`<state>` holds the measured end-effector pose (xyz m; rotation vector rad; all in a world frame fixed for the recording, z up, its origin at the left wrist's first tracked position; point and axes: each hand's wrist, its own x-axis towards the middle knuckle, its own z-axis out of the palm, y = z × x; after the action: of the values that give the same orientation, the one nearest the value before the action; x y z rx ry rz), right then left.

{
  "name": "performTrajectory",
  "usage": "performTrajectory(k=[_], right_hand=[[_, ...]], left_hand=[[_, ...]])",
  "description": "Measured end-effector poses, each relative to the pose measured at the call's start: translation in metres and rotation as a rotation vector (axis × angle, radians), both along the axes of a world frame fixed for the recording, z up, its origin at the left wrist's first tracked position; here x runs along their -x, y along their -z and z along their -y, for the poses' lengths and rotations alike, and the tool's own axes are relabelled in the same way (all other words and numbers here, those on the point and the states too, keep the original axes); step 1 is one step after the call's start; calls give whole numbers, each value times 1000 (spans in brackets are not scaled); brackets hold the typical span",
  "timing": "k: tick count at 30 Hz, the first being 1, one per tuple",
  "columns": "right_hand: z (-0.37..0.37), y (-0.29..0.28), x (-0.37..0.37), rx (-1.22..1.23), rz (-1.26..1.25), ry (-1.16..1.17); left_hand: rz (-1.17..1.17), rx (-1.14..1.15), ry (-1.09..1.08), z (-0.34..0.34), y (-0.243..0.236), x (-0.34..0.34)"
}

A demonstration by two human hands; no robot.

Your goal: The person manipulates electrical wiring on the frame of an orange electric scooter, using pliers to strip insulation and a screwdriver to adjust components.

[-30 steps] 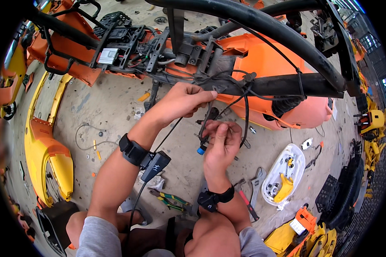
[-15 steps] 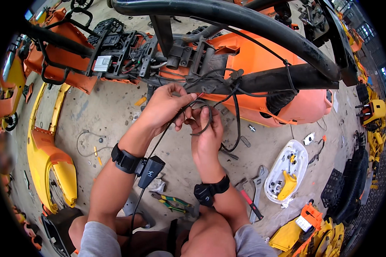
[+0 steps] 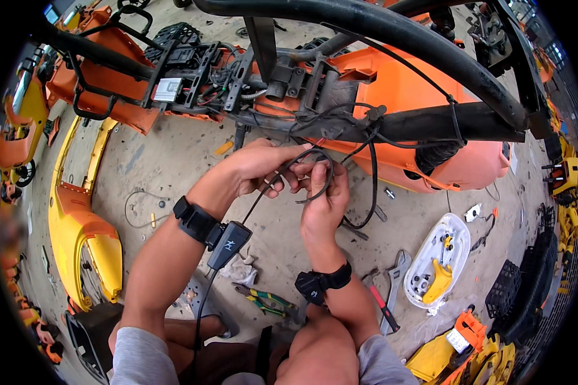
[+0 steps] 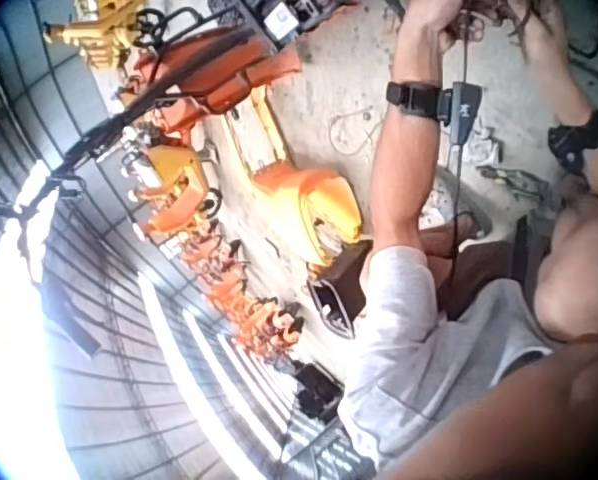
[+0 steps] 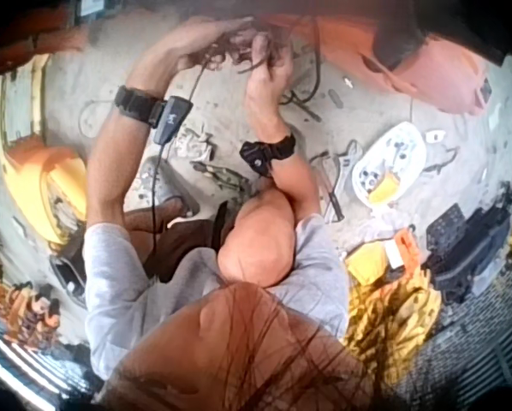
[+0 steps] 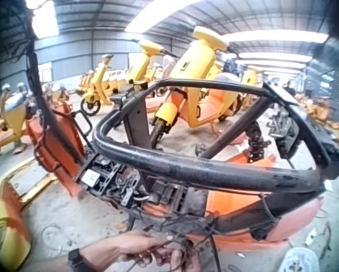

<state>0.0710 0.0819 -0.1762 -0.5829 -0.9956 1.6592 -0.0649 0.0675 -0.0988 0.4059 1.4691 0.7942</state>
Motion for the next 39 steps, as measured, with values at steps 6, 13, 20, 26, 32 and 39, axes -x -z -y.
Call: performTrajectory(k=[6,13,20,26,32,39], right_hand=[[2,-1,2,34,-46,1],[-5,3,0,70,-84,-36],[-11,-13,-4,430,-204,-88],[-16,-4,-11,805,-334,-176],[-9,6,-16,873,-342,-278],[10,18,-16,1018,-347,-495]], left_hand=[[-92,-338,-133,-1,19,-4],[-275,-651,74,-7,29,9],[-278,-617,-18,-11,14,0],[-325,-535,-61,-24,12,0],[-622,-544,40,-33,-12,6],[-1018,-572,196,-38,-35,2]])
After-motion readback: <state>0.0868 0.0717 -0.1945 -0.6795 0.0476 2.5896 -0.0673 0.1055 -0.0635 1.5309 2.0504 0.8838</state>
